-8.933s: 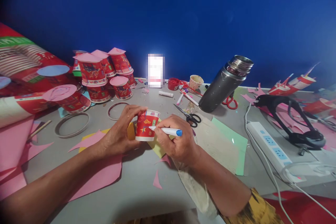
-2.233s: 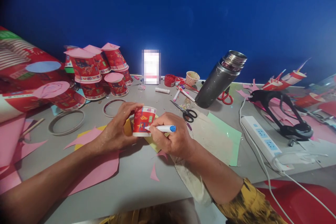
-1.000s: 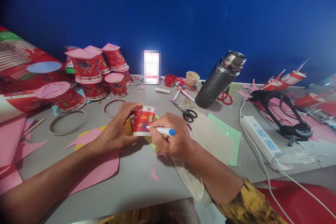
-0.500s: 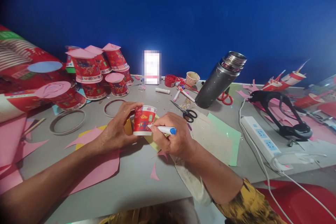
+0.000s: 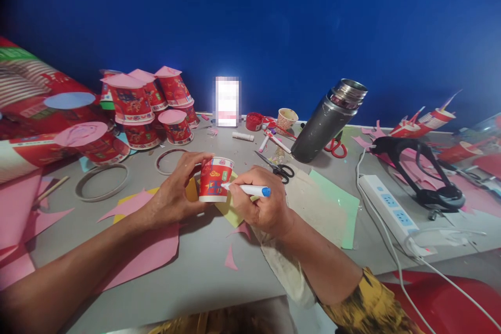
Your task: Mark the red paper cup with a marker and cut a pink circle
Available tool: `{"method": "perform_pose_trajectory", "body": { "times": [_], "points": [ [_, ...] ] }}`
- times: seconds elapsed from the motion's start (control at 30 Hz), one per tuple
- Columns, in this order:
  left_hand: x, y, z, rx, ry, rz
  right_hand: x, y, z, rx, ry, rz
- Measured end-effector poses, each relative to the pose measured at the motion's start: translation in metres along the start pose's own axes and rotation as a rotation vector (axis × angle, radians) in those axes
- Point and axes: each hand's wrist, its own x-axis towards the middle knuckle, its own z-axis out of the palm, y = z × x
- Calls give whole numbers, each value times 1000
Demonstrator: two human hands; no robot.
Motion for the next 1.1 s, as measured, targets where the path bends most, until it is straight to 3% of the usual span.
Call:
{"method": "perform_pose_trajectory", "body": {
  "times": [0.3,0.47,0.57,0.8,1.1],
  "points": [
    [0,2,1,-23,1,-43,2,-2,1,40,-26,-28],
    [-2,1,1,-53,8,-78,1,-2,-1,43,-8,26],
    [-1,0,1,-18,-3,-54,0,-2,0,87,-4,31],
    [0,3,0,21,-58,25,-1,-4,7,135,-66,-103],
    [0,2,0,18,-51,19,-2,-4,7,112,-103,-104]
  ]
}}
